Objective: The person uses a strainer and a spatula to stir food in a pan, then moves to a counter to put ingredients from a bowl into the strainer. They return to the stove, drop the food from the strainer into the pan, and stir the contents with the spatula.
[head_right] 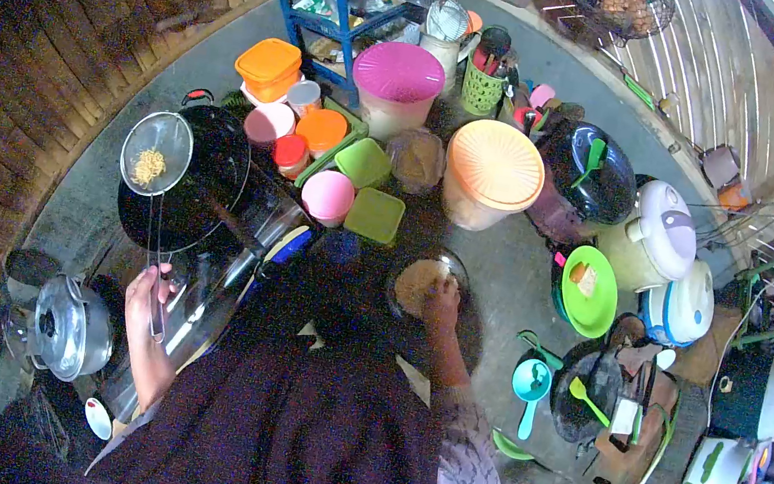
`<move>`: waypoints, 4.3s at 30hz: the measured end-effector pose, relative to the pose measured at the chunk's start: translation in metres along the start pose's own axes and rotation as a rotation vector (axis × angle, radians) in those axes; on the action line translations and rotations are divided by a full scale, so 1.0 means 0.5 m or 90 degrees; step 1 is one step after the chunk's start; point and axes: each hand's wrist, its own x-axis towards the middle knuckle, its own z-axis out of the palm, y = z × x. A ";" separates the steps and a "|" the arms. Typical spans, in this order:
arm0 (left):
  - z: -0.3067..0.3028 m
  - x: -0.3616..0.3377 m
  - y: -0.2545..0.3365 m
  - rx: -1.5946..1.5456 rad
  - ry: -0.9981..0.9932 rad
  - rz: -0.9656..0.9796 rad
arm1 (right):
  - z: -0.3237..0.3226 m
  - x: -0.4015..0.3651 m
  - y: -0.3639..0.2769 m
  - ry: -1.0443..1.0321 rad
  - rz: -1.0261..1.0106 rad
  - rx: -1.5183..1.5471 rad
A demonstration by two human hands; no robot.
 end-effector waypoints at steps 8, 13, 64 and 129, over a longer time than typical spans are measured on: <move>-0.030 0.012 0.000 -0.066 0.030 0.009 | -0.040 0.000 -0.022 0.092 -0.048 0.120; -0.009 0.002 0.019 -0.092 0.061 0.008 | -0.052 0.005 -0.035 0.088 0.077 0.348; 0.024 -0.005 -0.003 -0.016 -0.013 -0.072 | -0.101 0.078 -0.020 -0.081 0.170 0.309; -0.020 -0.011 0.003 -0.047 -0.028 -0.064 | -0.128 0.040 -0.037 -0.263 0.396 0.680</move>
